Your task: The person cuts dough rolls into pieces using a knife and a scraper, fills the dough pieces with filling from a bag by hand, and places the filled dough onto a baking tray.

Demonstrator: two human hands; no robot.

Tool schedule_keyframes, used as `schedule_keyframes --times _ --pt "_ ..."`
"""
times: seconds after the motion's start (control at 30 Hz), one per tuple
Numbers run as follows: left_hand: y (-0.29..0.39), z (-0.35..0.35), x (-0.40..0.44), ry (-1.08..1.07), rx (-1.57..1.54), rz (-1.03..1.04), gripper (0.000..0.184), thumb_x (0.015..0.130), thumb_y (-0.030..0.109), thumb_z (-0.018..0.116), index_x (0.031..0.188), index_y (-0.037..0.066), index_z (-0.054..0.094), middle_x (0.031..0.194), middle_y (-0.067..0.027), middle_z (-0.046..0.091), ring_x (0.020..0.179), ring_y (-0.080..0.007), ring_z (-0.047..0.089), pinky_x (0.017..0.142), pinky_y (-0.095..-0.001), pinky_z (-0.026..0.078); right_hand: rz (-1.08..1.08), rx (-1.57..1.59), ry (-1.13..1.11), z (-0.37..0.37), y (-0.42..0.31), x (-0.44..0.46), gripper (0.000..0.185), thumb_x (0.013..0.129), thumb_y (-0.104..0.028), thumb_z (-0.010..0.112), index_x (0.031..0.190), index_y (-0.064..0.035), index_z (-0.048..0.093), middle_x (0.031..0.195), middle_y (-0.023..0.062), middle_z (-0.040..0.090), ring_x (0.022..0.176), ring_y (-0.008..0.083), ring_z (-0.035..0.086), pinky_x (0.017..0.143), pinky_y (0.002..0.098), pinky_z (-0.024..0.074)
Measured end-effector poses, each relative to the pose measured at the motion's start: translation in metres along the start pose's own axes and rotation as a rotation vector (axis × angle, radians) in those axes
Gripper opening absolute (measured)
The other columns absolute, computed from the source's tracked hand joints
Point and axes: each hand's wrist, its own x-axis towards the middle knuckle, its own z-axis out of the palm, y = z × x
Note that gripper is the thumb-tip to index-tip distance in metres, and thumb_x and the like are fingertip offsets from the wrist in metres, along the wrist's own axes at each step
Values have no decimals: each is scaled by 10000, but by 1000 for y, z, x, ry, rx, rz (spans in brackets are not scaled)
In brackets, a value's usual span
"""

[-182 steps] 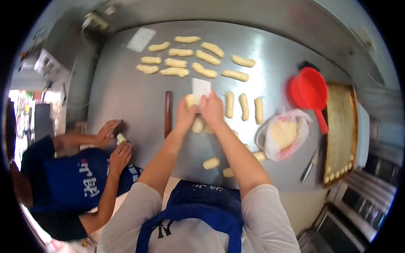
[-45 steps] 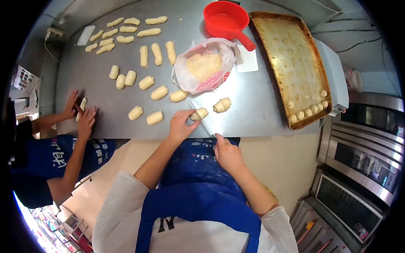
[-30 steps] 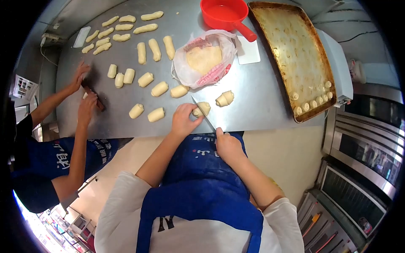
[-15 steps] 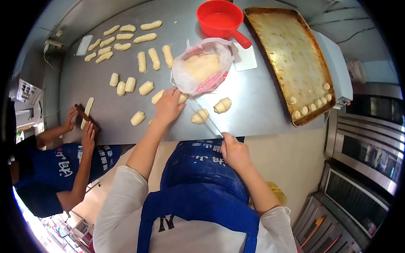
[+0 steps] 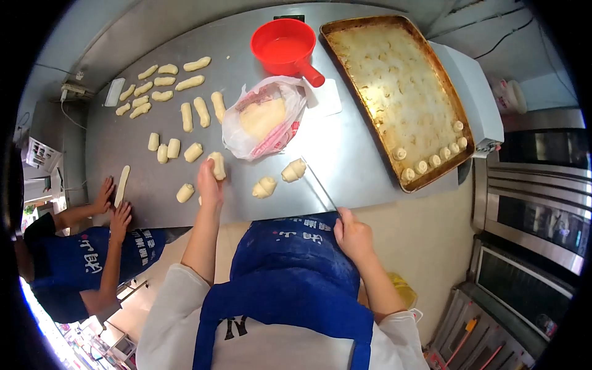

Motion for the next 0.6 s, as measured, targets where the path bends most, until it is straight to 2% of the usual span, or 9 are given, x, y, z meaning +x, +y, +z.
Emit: schedule_keyframes --times 0.07,0.13,0.2,0.23,0.3,0.4,0.47,0.53,0.6 --pt "4 31 -8 -245 -485 -391 352 978 181 569 1311 72 590 1108 -70 658 900 -186 649 773 -343 550 31 -13 -16 -9 11 9 306 932 -143 628 1229 -80 595 862 204 719 685 381 697 629 469 568" --pt "7 83 -21 -479 -314 -422 405 956 133 585 1357 75 578 1162 -59 636 974 -174 637 796 -348 548 90 28 39 -17 21 24 304 951 -150 612 1242 -65 591 913 220 721 732 383 705 663 465 571" --pt "20 142 -43 -620 275 -69 462 893 62 604 1354 65 582 1150 -90 652 1075 -237 628 861 -390 541 124 33 4 -27 24 37 320 960 -149 597 1266 -58 583 969 233 720 785 390 710 707 473 570" --pt "13 163 -45 -623 270 -69 462 893 62 604 1354 65 582 1150 -90 652 1075 -237 628 861 -390 541 125 45 6 -29 26 41 324 963 -152 590 1273 -57 582 983 235 719 802 393 710 721 478 569" --pt "-8 194 -40 -713 755 620 509 833 33 636 1341 52 594 1146 -151 663 1109 -316 621 920 -421 523 108 52 19 -31 28 51 336 969 -155 578 1290 -59 573 1012 235 719 815 407 707 737 487 569" --pt "-34 207 -27 -723 1013 715 525 805 38 656 1327 49 607 1141 -189 656 1134 -373 597 971 -445 496 90 40 -50 -27 29 68 352 971 -157 578 1308 -60 557 1025 238 716 813 417 706 737 489 572" --pt "-42 203 -28 -678 941 676 508 797 74 717 1297 46 629 1175 -170 659 1150 -358 590 969 -439 493 79 16 -82 -22 29 75 353 973 -156 574 1311 -60 549 1006 235 714 796 415 706 719 487 576" --pt "-35 190 -34 -545 833 696 471 777 116 775 1232 46 673 1141 -151 685 1081 -347 618 937 -432 502 23 36 -84 -16 23 80 335 983 -138 570 1299 -37 523 959 226 716 783 403 703 690 480 573" --pt "-36 181 -32 -556 842 647 457 766 145 801 1199 49 689 1087 -142 699 1023 -328 642 901 -419 516 15 35 -111 -12 19 83 340 981 -138 572 1300 -32 521 952 227 714 779 403 703 690 479 575"
